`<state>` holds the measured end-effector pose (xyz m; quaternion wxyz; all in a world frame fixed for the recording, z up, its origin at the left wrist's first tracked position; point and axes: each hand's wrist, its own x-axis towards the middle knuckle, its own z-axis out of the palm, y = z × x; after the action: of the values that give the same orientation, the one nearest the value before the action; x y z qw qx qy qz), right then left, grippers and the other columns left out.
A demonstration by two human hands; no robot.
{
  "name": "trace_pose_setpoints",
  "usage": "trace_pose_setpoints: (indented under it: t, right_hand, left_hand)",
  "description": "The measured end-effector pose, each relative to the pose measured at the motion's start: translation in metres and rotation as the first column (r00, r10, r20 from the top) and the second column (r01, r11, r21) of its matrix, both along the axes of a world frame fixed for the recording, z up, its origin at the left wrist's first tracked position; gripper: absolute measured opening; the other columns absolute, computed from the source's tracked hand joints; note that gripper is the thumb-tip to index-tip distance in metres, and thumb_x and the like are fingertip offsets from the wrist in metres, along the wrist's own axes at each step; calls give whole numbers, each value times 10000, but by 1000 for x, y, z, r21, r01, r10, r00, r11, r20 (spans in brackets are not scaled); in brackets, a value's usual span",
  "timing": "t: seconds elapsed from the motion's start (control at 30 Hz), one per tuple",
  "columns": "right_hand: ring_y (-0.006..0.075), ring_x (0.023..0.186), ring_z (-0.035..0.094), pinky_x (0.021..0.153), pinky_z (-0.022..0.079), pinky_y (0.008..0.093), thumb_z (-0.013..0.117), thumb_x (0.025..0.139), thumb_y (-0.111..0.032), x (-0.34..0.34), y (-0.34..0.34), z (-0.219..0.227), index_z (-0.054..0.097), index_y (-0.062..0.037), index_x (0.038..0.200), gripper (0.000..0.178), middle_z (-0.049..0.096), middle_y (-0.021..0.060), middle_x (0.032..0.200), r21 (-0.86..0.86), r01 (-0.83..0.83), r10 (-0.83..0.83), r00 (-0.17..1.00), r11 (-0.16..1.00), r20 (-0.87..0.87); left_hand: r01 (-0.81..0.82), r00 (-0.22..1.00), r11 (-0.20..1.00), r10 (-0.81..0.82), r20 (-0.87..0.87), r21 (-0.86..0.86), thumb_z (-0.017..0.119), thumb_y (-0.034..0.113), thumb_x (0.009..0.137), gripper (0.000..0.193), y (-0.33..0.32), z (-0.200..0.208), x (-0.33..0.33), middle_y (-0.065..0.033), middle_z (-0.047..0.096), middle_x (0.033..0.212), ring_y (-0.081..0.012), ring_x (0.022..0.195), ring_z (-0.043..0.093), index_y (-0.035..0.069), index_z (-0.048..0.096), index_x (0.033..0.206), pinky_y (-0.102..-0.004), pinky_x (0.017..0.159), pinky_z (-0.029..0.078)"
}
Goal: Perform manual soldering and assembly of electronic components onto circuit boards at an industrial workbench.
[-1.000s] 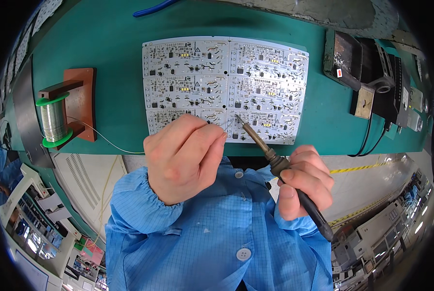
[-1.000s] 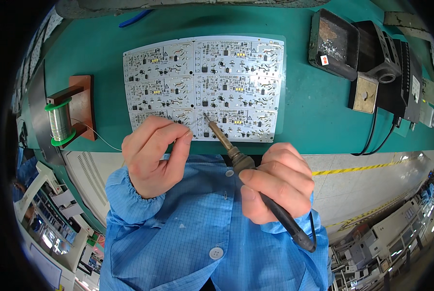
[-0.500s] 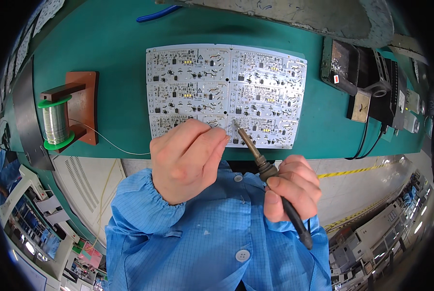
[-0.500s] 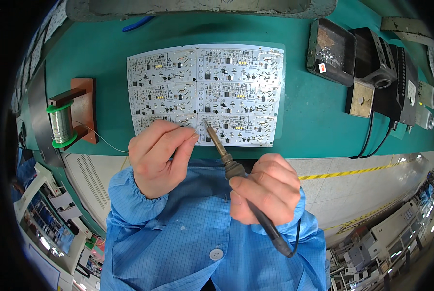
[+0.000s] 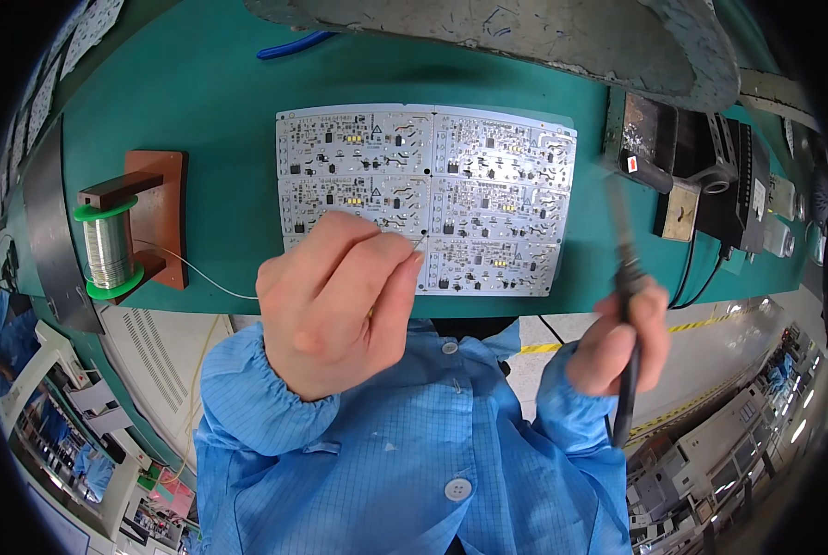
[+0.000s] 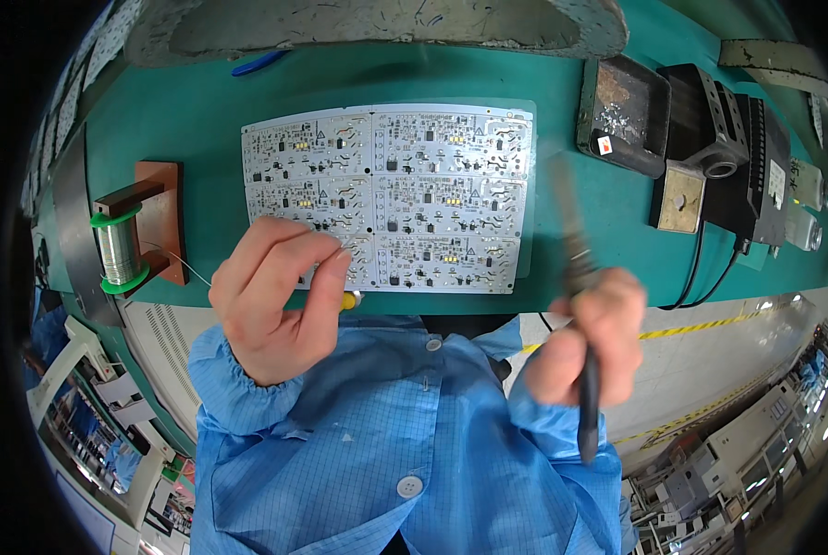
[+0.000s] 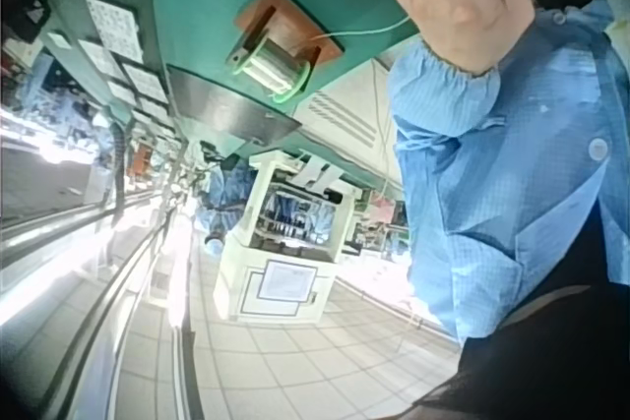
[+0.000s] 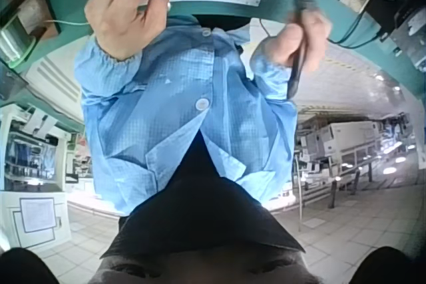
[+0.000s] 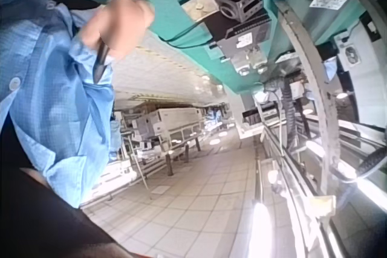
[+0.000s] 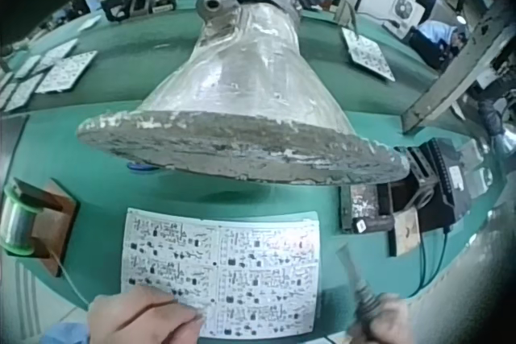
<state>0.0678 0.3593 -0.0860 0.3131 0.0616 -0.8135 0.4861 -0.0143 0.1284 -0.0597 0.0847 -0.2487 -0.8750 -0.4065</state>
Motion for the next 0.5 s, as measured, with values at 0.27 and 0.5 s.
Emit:
trace_pose_setpoints:
  t: [0.27,0.5]
  right_hand:
    - [279,924,573,855,443,364,551,880,-117,-22,21,-16,540,54,1169,335,568,199,1040,132,304,-328,916,943,231]
    - [189,632,464,811,384,505,547,845,-191,-8,-1,15,541,-15,936,198,539,85,616,140,-76,56,989,987,137]
  left_hand:
    - [58,997,998,-56,54,-38,752,-12,612,221,5,-10,-11,-63,540,674,-216,533,560,41,641,795,-312,451,442]
    - [50,999,999,-50,21,-8,710,-32,639,196,10,-14,-14,-63,540,701,-215,541,565,34,650,813,-307,455,444]
